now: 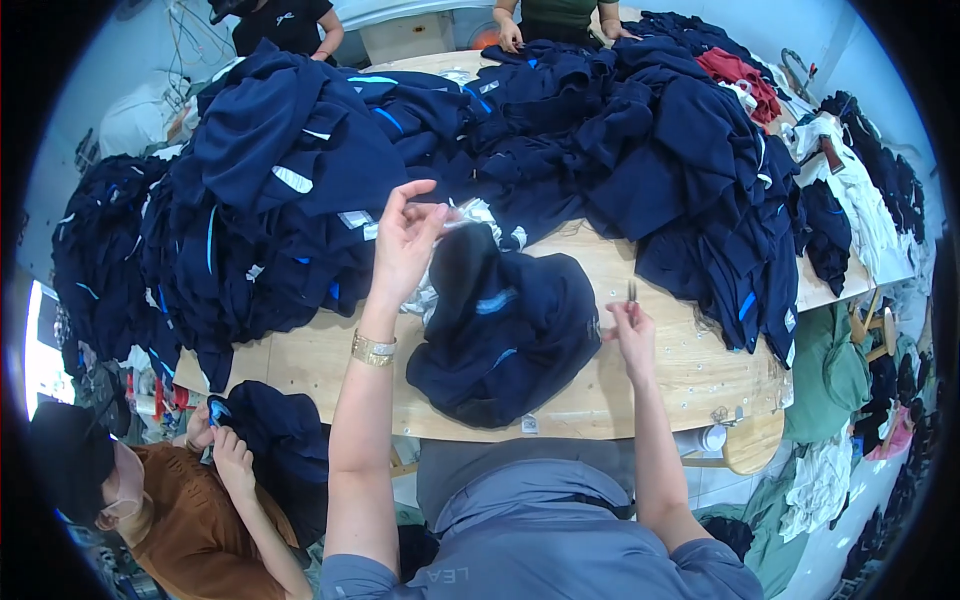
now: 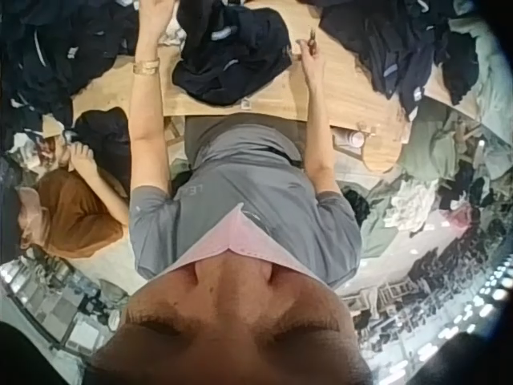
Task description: Trimming excess threads and loose ends from blue shirts using thread snips in a factory setting.
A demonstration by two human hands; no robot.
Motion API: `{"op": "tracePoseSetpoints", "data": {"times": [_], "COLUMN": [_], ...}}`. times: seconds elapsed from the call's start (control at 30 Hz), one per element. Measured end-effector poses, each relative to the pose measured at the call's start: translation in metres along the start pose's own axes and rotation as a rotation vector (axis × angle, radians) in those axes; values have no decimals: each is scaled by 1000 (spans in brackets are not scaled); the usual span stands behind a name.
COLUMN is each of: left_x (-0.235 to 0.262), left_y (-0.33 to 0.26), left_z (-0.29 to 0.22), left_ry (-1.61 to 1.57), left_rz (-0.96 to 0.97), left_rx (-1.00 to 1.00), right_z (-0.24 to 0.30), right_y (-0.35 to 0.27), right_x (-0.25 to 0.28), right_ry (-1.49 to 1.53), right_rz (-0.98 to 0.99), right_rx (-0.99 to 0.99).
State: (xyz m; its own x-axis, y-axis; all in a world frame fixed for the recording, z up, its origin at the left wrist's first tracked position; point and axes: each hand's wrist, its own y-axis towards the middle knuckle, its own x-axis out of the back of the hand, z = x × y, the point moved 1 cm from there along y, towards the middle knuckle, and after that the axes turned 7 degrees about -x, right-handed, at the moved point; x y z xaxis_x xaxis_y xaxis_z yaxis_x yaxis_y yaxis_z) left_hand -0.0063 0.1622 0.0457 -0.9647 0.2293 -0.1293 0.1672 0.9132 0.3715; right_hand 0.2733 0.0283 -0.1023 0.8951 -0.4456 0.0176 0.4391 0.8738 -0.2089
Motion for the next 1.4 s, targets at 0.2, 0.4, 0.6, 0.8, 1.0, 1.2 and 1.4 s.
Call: {"op": "tracePoseSetpoints", "data": {"times": [0.2, 0.4, 0.6, 0.8, 1.0, 1.2, 1.4], "left_x": [46, 40, 36, 36, -18, -28, 31], "left_y": [-37, -109, -103, -108, -124, -107, -104], "left_z": [48, 95, 63, 35, 68, 74, 40], "left_ry": [675, 1025, 482, 781, 836, 1015, 770], "left_rz": [81, 159, -383, -364, 286, 456, -208], "left_rx": [176, 102, 174, -141, -184, -159, -112], "right_z": [-30, -14, -15, -39, -30, -41, -36], "right_y": [2, 25, 45, 39, 13, 18, 12], "right_x": [52, 7, -24, 25, 33, 35, 31], "right_ry": [49, 96, 48, -113, -38, 17, 40], "right_rz": [-232, -29, 85, -72, -142, -152, -189], "right_rx": [-275, -347, -235, -30, -142, -105, -100]}}
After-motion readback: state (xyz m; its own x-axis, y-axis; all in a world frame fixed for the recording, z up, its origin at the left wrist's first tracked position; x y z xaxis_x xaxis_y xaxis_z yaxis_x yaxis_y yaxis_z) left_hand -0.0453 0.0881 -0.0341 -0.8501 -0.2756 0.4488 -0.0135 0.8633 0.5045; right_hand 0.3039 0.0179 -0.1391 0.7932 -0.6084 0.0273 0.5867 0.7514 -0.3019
